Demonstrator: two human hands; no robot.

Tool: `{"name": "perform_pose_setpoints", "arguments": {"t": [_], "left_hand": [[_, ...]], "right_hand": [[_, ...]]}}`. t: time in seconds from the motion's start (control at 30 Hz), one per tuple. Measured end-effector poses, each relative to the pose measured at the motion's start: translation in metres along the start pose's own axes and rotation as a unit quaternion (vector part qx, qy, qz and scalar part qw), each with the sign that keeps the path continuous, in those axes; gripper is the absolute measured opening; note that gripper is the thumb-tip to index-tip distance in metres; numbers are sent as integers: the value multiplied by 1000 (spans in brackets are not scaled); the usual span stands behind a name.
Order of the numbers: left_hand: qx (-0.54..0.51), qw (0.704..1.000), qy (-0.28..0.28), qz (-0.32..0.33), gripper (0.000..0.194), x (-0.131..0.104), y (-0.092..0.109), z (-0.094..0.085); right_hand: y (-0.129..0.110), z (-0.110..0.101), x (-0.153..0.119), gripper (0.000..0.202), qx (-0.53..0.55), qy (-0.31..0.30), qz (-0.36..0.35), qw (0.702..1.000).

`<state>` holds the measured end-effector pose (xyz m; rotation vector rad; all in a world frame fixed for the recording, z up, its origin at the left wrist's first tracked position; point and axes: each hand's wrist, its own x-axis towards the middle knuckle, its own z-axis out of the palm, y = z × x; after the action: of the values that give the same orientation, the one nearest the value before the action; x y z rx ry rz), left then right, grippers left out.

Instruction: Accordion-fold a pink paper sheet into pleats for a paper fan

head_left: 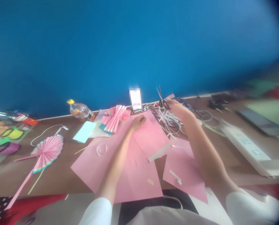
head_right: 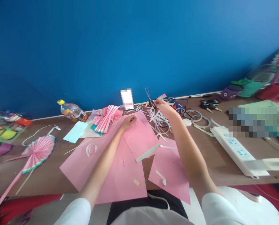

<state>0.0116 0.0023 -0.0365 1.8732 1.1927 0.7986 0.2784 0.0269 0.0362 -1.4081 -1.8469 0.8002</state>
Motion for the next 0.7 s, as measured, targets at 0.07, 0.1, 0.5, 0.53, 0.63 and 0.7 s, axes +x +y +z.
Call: {"name": "perform_pose_setpoints", "arguments": {"t": [0.07, 0.1, 0.5, 0.53, 0.63, 0.7], "left_hand": [[6, 1000, 2, 4, 30, 0, 0, 0], [10, 1000, 2, 7, 30, 0, 0, 0], [-54, 999, 1, 2, 26, 4, -7, 1], [-58, 998, 3, 1, 26, 4, -7, 1], [-75, 997, 16, 5, 28, 6, -9, -1], [-90, 995, 34, 12, 29, 6, -10, -3]], "right_hand": [[4, 2, 3, 26, 19, 54, 24, 998], [6, 3, 4, 24, 10, 91, 32, 995], [-12, 15, -3, 22, 142, 31, -11, 989], [-13, 16, -3, 21, 149, 27, -17, 988], [-13, 20, -5, 21, 174, 6, -23, 984], [-10, 25, -5, 25, 179, -17, -22, 983]]}}
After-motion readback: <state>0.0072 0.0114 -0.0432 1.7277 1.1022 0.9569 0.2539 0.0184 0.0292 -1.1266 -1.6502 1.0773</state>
